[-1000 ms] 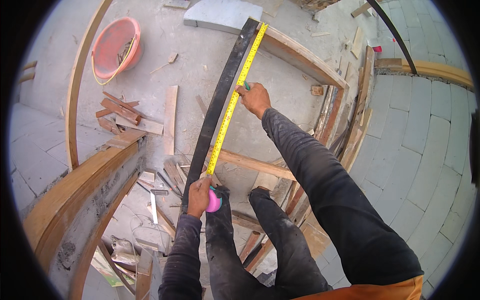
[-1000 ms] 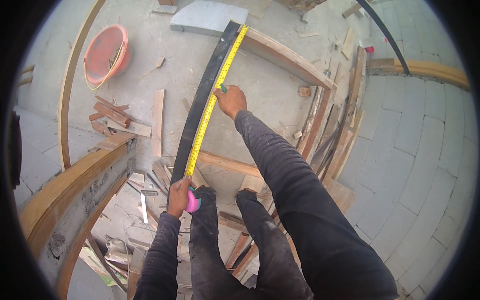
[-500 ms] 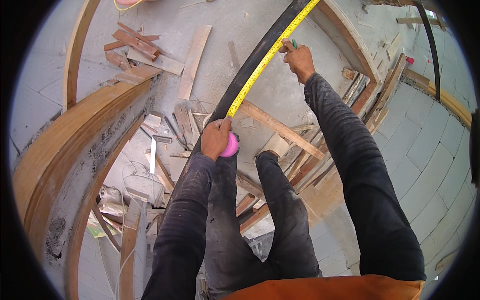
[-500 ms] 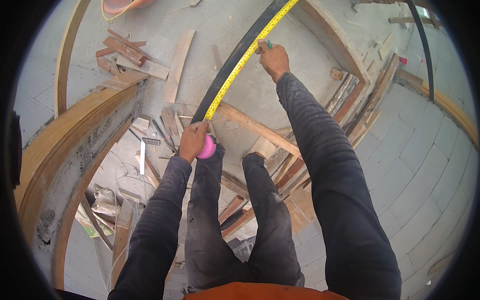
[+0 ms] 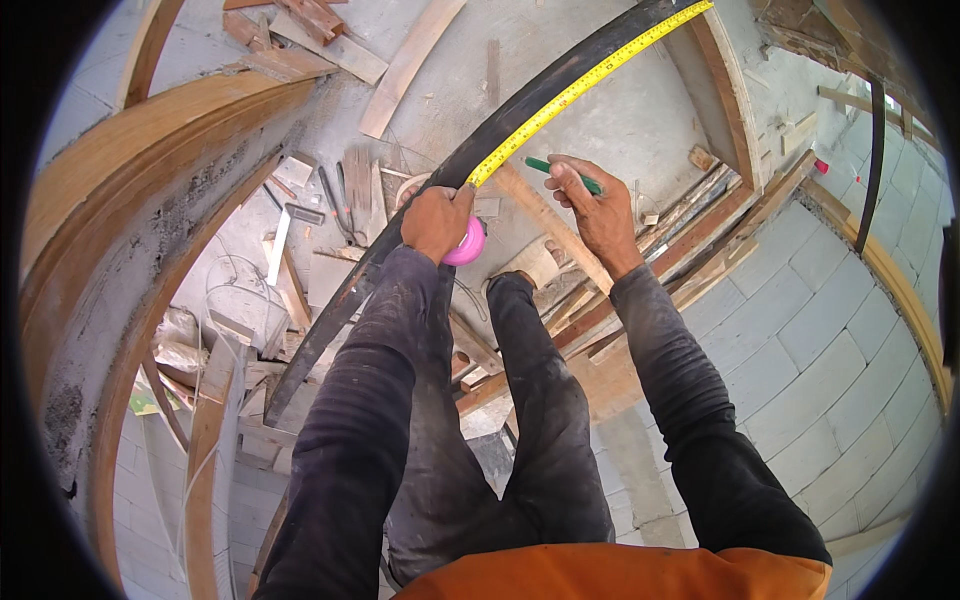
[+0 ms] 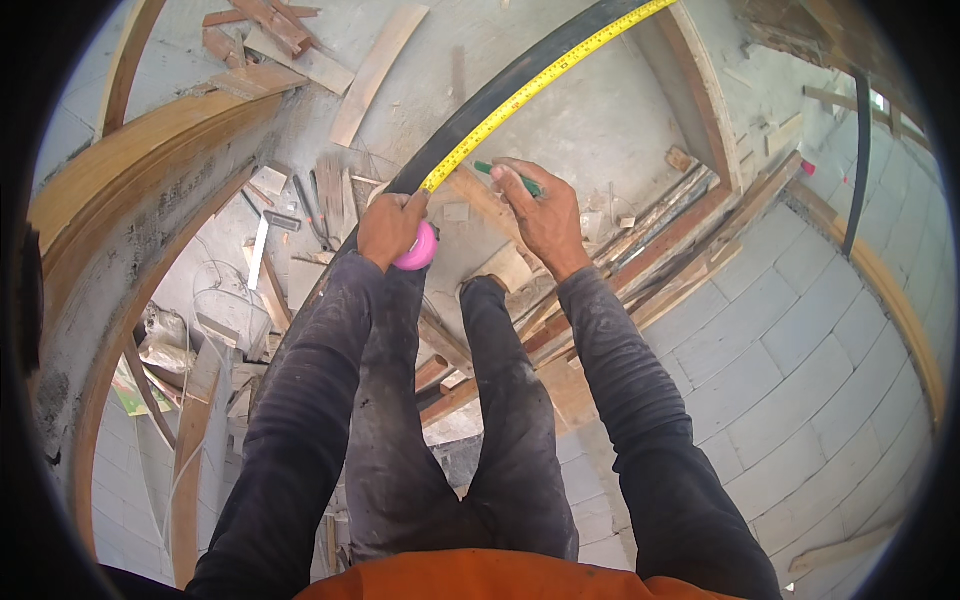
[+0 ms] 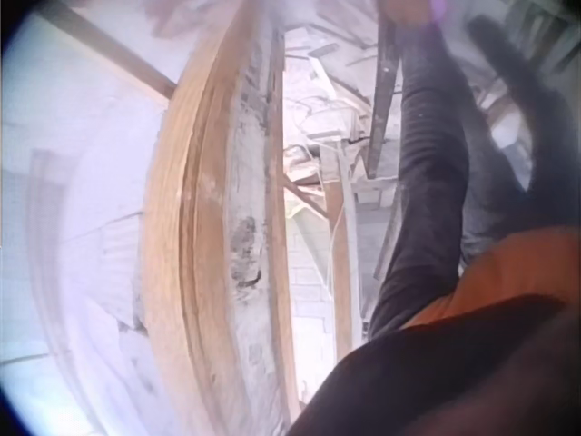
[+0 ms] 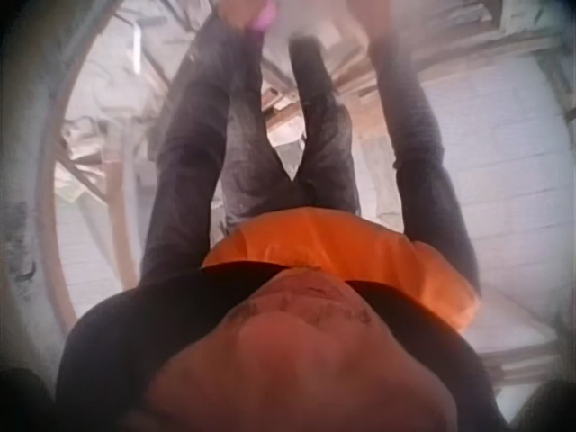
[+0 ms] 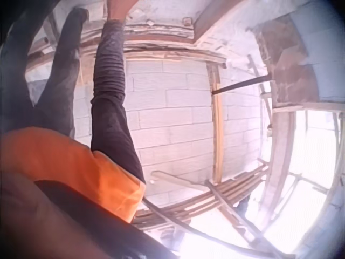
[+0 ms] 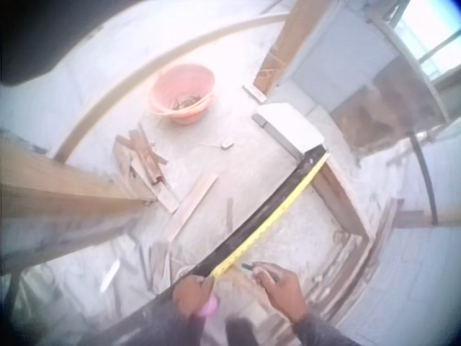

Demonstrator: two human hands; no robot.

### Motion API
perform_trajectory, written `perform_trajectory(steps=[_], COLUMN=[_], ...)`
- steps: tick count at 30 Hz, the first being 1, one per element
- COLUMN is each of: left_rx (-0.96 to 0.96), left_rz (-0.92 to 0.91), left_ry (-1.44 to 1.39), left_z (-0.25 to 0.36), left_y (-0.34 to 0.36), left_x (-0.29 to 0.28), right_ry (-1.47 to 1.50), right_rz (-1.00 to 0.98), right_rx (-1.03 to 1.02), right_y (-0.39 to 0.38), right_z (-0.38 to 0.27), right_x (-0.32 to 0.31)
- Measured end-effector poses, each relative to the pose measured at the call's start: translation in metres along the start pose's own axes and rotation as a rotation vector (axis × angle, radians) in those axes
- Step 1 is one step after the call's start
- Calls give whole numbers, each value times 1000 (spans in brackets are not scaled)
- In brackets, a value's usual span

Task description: The person measures a black curved frame with a tape measure, marks it with a green pencil, takes nails from a bucket, and nails a piece of wood onto a structure using a hammer.

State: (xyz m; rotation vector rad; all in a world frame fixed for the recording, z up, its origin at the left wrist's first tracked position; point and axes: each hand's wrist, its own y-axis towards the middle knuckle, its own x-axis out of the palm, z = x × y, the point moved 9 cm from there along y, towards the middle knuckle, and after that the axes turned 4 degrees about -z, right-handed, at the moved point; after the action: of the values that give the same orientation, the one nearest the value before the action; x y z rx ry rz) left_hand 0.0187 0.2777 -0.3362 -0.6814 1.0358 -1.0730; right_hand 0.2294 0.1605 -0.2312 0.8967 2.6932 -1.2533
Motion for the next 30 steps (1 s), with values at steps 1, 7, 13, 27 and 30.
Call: perform_trajectory(steps=[1,7,13,27,30], left_rx=[-13,-53,-66,-23,-13], left_rz=[-7,-55,-39,-18,-32], left_ry=[-8,-17,-34,-91,-106], left_z=[-1,2,3,-3,-2], left_y=[0,-9,-23,-21,-20], left_x=[-1,-1,16,34,36], right_ry=[-66,-331,-493,-654,-664], right_rz=[-26,-139,-191,-208,-193], right_rx=[-35,-265,-442,-567,-579], right_y=[-1,6,9,13,11], right_z=[-3,-24,-37,-34,-34], right_x=[6,31,48,62,61])
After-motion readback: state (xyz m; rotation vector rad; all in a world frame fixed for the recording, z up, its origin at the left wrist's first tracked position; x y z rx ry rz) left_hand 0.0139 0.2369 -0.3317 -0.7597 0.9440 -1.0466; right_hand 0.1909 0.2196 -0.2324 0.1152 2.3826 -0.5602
